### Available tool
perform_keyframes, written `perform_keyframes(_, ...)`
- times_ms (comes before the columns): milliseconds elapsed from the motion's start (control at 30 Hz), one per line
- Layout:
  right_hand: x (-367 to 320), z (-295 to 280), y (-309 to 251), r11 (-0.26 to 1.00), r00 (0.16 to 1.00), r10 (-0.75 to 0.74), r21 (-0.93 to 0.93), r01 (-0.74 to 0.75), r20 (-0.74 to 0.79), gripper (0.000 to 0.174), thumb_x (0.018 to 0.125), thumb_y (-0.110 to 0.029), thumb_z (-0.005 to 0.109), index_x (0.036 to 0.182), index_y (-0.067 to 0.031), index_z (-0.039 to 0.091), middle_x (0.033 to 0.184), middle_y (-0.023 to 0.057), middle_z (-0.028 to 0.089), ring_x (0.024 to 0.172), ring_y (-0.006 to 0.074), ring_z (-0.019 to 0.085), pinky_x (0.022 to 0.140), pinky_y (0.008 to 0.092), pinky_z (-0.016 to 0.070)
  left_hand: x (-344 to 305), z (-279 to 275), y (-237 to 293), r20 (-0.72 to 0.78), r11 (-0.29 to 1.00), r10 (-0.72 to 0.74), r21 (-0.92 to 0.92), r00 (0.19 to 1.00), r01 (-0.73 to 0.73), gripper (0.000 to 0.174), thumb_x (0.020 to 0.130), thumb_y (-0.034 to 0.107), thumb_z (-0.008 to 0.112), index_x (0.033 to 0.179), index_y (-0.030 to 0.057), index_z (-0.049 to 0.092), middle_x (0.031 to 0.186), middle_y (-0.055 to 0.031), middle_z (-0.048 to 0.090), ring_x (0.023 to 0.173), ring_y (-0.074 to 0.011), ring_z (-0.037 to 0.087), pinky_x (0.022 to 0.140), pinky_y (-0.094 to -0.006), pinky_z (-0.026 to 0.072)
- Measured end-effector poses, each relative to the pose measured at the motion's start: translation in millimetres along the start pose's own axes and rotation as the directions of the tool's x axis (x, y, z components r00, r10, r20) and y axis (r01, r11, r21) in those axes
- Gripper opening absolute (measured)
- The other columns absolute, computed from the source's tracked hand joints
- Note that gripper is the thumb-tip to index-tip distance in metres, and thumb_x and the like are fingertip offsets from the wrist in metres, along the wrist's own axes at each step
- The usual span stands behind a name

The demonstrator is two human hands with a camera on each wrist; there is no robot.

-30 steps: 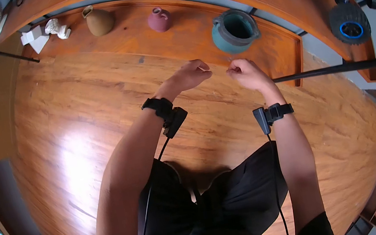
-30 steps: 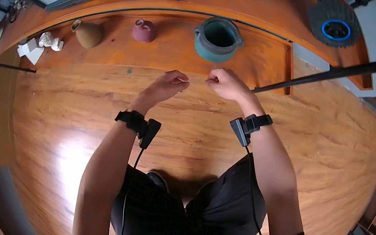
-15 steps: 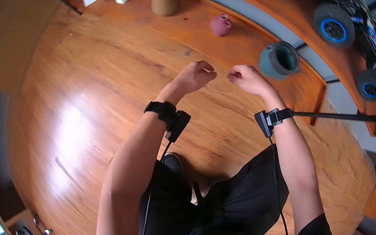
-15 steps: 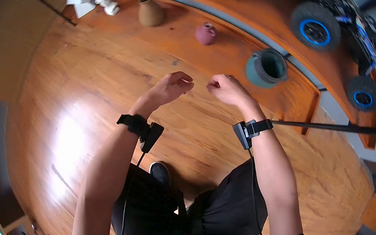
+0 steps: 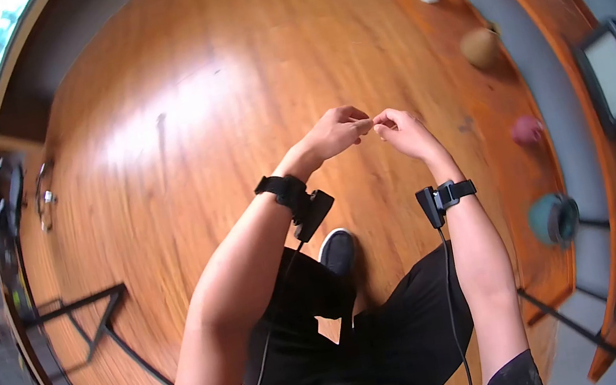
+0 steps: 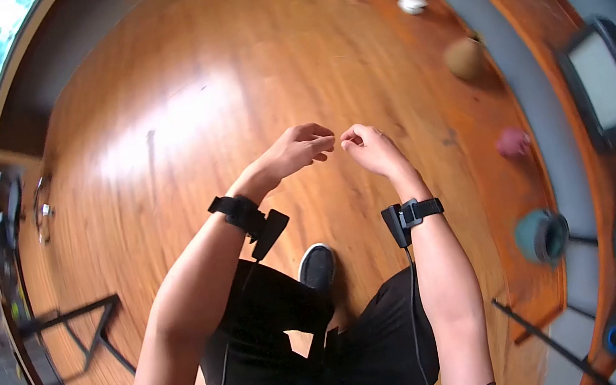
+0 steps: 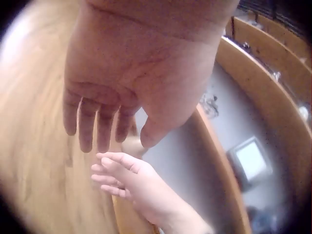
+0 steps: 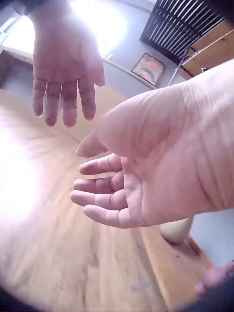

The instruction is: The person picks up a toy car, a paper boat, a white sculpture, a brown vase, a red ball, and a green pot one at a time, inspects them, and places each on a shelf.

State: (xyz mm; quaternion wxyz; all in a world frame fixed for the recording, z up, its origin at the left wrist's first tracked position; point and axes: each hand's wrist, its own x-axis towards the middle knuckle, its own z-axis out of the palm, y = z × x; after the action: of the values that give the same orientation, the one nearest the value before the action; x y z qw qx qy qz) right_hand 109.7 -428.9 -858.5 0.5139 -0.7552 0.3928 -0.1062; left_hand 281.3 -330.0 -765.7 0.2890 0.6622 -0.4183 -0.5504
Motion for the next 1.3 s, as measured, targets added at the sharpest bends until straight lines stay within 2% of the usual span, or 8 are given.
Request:
perform_keyframes(467,76,275,-153,0.922,0.893,-0.277,0.36,0.143,0.355,0.023,0.094,-0.017,0.059,0.109,0.0001,0.064,0.097,0.0099,0.069,0.088,0.0175,0.066,0.077,0.031,0.0527,-163,-124,-182,-0.664,0.916,-0.213,-0.391,0.717,-0.09,0.05,0.093,0.039,0.06,0.123,-0.0018,0.055,0.111,-0.0105,0.065,0.094,-0.0156,0.062,0.08,-0.0283,0.0493)
perform_keyframes(567,45,314,-219,0.829,0.897,-0.032,0.513,-0.223,0.441,0.02,0.095,-0.017,0.058,0.108,-0.0015,0.064,0.095,0.0073,0.068,0.085,0.0142,0.064,0.074,0.0286,0.0517,-216,-141,-182,-0.69,0.822,-0.318,-0.542,0.65,-0.174,0.047,0.095,0.042,0.056,0.125,0.0054,0.056,0.112,-0.0057,0.065,0.095,-0.0135,0.06,0.08,-0.0272,0.0468)
perform_keyframes(767,1,357,-320,0.911,0.771,-0.147,0.389,-0.139,0.619,0.019,0.097,-0.019,0.059,0.103,-0.0017,0.063,0.089,0.0021,0.065,0.079,0.0081,0.059,0.066,0.0212,0.0467,-298,-143,-143,-0.728,0.291,-0.506,-0.65,0.463,-0.702,0.043,0.099,0.042,0.052,0.124,0.0074,0.055,0.112,-0.004,0.065,0.1,-0.0125,0.06,0.086,-0.0291,0.0476)
perform_keyframes(833,-21,338,-372,0.927,0.737,-0.179,0.363,-0.096,0.652,0.018,0.096,-0.019,0.06,0.102,-0.0026,0.063,0.087,0.001,0.064,0.078,0.0071,0.058,0.064,0.0206,0.0453,-352,-143,-121,-0.752,0.467,-0.44,-0.658,0.49,-0.591,0.039,0.099,0.035,0.054,0.125,0.0056,0.055,0.112,-0.0043,0.065,0.1,-0.0115,0.06,0.086,-0.029,0.0493)
perform_keyframes(967,-102,290,-426,0.978,0.63,-0.151,0.207,-0.015,0.762,0.013,0.098,-0.021,0.058,0.094,-0.0082,0.061,0.075,-0.0024,0.059,0.066,0.0075,0.054,0.056,0.0227,0.0423,-526,-68,-114,-0.814,0.718,-0.502,-0.581,0.293,-0.384,0.034,0.096,0.027,0.061,0.118,0.0014,0.061,0.107,-0.0067,0.066,0.096,-0.0138,0.061,0.085,-0.0274,0.0495)
perform_keyframes(1100,-162,195,-405,0.931,0.45,0.113,-0.253,0.263,0.886,0.013,0.09,-0.017,0.059,0.081,-0.0074,0.062,0.068,-0.0023,0.056,0.06,0.008,0.05,0.051,0.0263,0.0414,-724,77,-76,-0.572,0.516,-0.82,-0.722,-0.022,-0.461,0.026,0.092,0.021,0.063,0.109,0.0011,0.064,0.091,-0.0053,0.065,0.08,-0.013,0.059,0.07,-0.0271,0.0494)
perform_keyframes(1200,-192,111,-334,0.623,0.43,0.265,-0.493,0.607,0.863,0.03,0.084,-0.029,0.065,0.096,-0.003,0.073,0.075,0.0051,0.069,0.065,0.015,0.063,0.06,0.0325,0.0518,-861,217,-32,-0.228,0.231,-0.97,-0.77,-0.082,-0.595,0.009,0.093,0.015,0.059,0.093,0.0069,0.061,0.078,-0.0029,0.06,0.066,-0.0126,0.057,0.057,-0.0259,0.0473)
perform_keyframes(1300,-259,59,-391,0.731,0.38,0.449,-0.577,0.364,0.809,0.021,0.086,-0.022,0.062,0.089,-0.0038,0.073,0.068,0.0045,0.066,0.056,0.0159,0.059,0.052,0.0304,0.0466,-940,389,-41,-0.079,0.217,-0.966,-0.76,-0.245,-0.613,0.024,0.086,0.008,0.052,0.064,0.0138,0.046,0.056,0.0003,0.046,0.049,-0.0122,0.046,0.041,-0.0295,0.0346)
